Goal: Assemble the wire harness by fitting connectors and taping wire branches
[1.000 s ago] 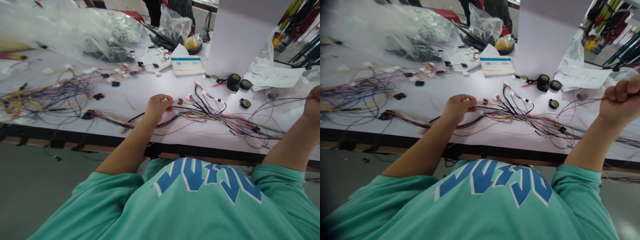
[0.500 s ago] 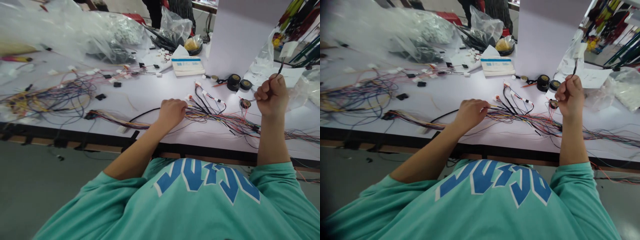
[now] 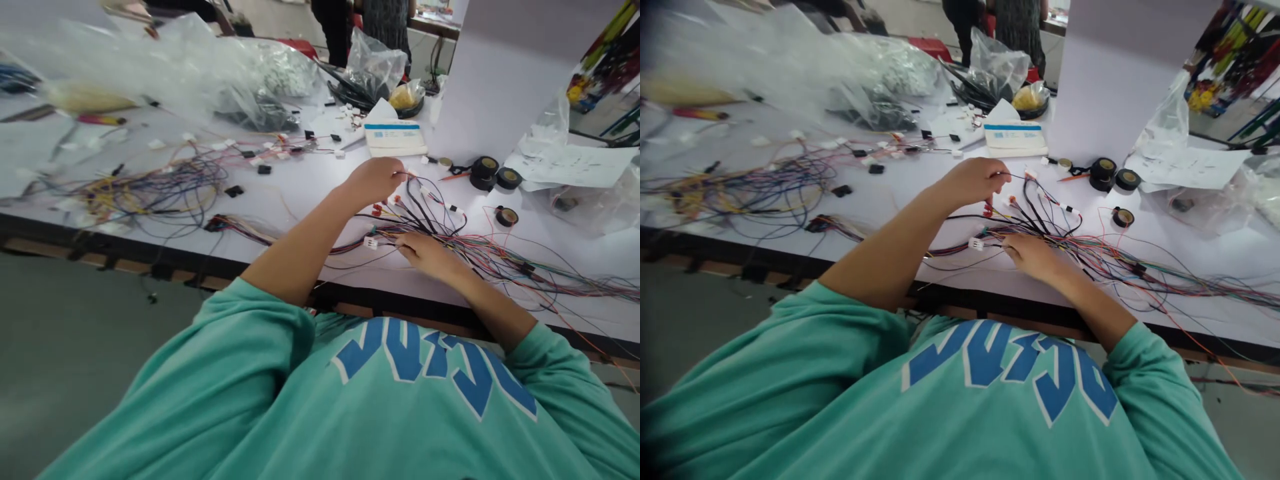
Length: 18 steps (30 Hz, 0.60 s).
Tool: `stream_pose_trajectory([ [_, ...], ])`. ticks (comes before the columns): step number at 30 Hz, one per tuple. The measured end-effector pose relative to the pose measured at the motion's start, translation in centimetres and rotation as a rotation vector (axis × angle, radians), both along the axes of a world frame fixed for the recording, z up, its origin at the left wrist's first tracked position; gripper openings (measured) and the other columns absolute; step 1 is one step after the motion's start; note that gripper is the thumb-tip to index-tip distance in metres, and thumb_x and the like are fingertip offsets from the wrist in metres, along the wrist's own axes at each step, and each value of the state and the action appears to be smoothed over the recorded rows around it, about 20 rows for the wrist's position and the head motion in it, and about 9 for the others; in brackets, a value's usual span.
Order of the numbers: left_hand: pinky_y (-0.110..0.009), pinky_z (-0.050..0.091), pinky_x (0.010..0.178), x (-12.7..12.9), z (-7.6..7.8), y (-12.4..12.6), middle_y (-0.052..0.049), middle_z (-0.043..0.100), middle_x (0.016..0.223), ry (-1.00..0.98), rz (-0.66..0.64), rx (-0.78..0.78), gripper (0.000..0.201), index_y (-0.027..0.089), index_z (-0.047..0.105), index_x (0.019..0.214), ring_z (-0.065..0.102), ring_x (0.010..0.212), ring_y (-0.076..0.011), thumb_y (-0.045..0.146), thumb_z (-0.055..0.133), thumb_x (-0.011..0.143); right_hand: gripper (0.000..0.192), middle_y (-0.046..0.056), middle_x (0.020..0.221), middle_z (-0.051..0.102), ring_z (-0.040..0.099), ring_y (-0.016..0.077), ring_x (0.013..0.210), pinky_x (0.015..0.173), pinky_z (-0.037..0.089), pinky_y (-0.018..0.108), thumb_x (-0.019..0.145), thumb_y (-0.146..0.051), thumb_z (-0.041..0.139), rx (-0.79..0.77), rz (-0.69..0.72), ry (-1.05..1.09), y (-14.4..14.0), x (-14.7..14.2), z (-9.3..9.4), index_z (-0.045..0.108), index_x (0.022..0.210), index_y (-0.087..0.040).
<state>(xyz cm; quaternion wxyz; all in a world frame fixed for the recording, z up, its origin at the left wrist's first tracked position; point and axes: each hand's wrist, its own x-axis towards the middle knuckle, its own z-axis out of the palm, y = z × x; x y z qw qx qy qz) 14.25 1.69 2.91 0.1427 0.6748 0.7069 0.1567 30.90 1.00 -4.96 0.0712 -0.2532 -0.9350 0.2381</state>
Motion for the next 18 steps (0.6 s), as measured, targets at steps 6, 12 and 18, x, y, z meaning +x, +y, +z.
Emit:
stream_pose_trajectory([
  [6,-0.032,0.043,0.083,-0.6,-0.6,0.7,-0.01,0.066,0.101,0.24,0.009,0.007,0.036,0.014,0.065,0.1,0.059,0.099,-0.0234,0.028,0.034,0.088,0.028,0.014,0.112,0.058,0.058,0.0229,0.097,0.074,0.044,0.03,0.093,-0.026,0.039,0.192,-0.213,-0.233,-0.5,-3.6,-0.7,0.059,0.109,-0.014],
  [12,-0.029,0.043,0.081,-3.3,-3.6,0.9,-0.006,0.066,0.099,0.076,-0.091,-0.068,0.033,0.015,0.066,0.1,0.06,0.094,-0.0207,0.038,0.054,0.078,0.024,0.01,0.108,0.06,0.058,0.0219,0.096,0.067,0.042,0.029,0.09,-0.027,0.044,0.137,-0.257,-0.202,-0.3,-3.8,-1.4,0.064,0.1,-0.017],
  [18,-0.029,0.042,0.082,-4.3,-5.0,-1.8,-0.005,0.065,0.093,-0.105,-0.054,0.285,0.027,0.015,0.065,0.092,0.056,0.084,-0.0159,0.036,0.056,0.076,0.005,-0.002,0.068,0.055,0.05,0.0115,0.065,0.061,0.035,0.024,0.079,-0.018,0.054,-0.262,-0.261,0.179,2.2,-3.4,-2.5,0.059,0.077,-0.017],
])
